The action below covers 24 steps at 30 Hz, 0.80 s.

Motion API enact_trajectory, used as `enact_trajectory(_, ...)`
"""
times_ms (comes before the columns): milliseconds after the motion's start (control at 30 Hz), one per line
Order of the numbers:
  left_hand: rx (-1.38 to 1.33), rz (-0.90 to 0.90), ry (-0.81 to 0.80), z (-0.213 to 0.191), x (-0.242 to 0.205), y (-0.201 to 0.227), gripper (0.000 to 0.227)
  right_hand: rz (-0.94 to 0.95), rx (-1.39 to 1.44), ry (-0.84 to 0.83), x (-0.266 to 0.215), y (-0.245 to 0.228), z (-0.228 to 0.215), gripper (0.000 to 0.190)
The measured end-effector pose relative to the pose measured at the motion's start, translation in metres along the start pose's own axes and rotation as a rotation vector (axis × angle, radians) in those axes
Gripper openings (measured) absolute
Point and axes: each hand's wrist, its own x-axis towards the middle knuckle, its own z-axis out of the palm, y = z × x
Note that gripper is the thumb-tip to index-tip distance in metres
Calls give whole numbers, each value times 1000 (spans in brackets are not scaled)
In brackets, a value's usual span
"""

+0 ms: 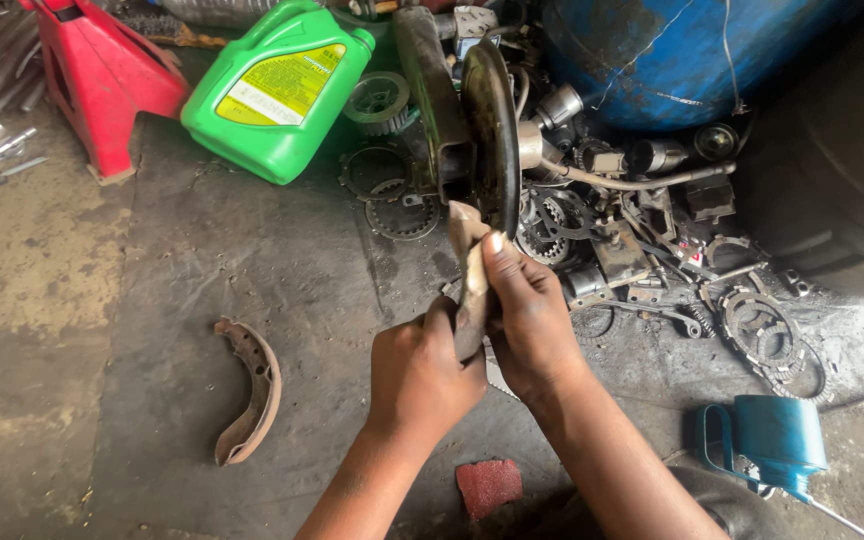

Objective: The person rubs sandpaper against the friction surfaces of several brake pads, handling the components one at a time.

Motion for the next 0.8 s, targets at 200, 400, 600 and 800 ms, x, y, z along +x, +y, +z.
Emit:
enact_trajectory(200,-105,-101,71,2,1,-1,15,79,-218,-111,-3,-14,6,17)
enact_trajectory(400,-90,26,101,14,-1,-3,6,-58,-168,-4,2,0,5,28)
enact_trajectory(600,-133,-54,74,8,1,-2,9,34,-262,-83,-4,-17,3,22)
enact_trajectory(800,-27,17,99,5,8,-14,10,-179,-205,8,-6,12,4,23)
